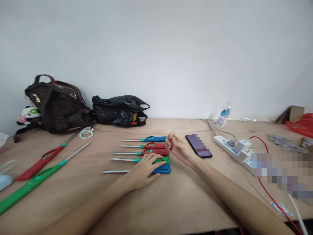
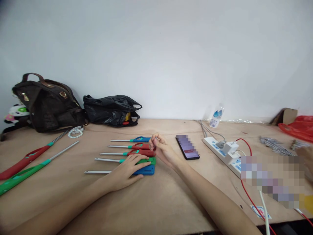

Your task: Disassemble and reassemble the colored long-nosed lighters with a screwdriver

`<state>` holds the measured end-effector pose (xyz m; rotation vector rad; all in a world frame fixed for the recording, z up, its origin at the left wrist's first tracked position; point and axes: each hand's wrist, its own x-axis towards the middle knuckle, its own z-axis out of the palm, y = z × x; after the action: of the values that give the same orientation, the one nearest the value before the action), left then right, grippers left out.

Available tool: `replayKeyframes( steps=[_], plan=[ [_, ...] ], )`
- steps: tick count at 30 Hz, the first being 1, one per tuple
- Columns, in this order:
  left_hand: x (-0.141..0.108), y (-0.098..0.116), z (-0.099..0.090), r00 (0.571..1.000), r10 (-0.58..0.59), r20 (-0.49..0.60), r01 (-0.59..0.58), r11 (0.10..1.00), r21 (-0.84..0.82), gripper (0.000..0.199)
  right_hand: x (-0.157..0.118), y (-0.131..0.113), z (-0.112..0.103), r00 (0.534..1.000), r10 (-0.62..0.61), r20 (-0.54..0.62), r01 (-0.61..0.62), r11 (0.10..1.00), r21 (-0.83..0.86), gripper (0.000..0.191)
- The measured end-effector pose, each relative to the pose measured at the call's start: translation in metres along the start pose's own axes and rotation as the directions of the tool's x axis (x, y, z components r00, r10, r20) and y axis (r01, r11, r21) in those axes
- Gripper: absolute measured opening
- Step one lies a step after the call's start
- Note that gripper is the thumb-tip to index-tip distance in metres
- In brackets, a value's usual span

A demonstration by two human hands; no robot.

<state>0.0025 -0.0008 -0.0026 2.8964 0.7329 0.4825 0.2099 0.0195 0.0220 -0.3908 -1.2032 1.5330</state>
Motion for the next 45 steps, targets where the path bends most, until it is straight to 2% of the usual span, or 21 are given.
replayKeyframes(
  steps=[5, 10, 15, 20, 25, 31, 35, 41, 45],
  plan=[
    [0.0001, 0.0005, -0.0011, 1.000, 0.000, 0.003, 0.000, 1.000, 0.001, 0.043, -0.0002, 0.0003, 0.0007, 0.999, -0.031, 0.022, 0.031, 1.000, 0.003, 0.030],
    [0.0004, 0.0004, -0.0015, 1.000, -0.003, 0.023, 0.003, 1.000, -0.002, 0.043, -0.0004, -0.0004, 0.0007, 0.999, -0.036, 0.001, 0.036, 0.999, 0.004, 0.022],
    [-0.0001, -0.0014, 0.0009, 1.000, 0.005, 0.002, -0.005, 1.000, 0.000, 0.042, -0.0013, 0.0003, 0.0027, 1.000, -0.028, -0.008, 0.028, 0.998, -0.051, 0.032],
    [-0.0006, -0.0018, 0.0012, 1.000, 0.017, -0.017, -0.017, 1.000, -0.008, 0.042, -0.0017, 0.0003, 0.0035, 0.999, -0.035, -0.013, 0.035, 0.999, -0.016, 0.021],
    [-0.0001, -0.0009, 0.0003, 0.999, 0.016, -0.029, -0.016, 1.000, -0.005, 0.041, -0.0012, 0.0005, 0.0014, 1.000, -0.008, -0.009, 0.008, 0.997, -0.074, 0.032],
    [0.0003, -0.0007, 0.0003, 1.000, 0.004, 0.001, -0.004, 1.000, -0.004, 0.042, -0.0031, -0.0020, 0.0040, 1.000, -0.027, -0.003, 0.027, 0.999, -0.032, 0.022],
    [-0.0001, -0.0009, 0.0005, 1.000, 0.009, -0.018, -0.009, 1.000, -0.006, 0.041, -0.0033, -0.0018, 0.0054, 1.000, -0.009, -0.018, 0.008, 0.997, -0.082, 0.033],
    [-0.0001, -0.0011, 0.0003, 1.000, 0.014, -0.022, -0.014, 1.000, -0.013, 0.040, -0.0015, -0.0021, 0.0043, 1.000, -0.026, -0.014, 0.025, 0.999, -0.039, 0.023],
    [-0.0002, -0.0005, -0.0004, 1.000, 0.011, -0.015, -0.011, 1.000, -0.011, 0.041, -0.0012, -0.0025, 0.0024, 1.000, -0.024, -0.012, 0.023, 0.999, -0.047, 0.028]
  ],
)
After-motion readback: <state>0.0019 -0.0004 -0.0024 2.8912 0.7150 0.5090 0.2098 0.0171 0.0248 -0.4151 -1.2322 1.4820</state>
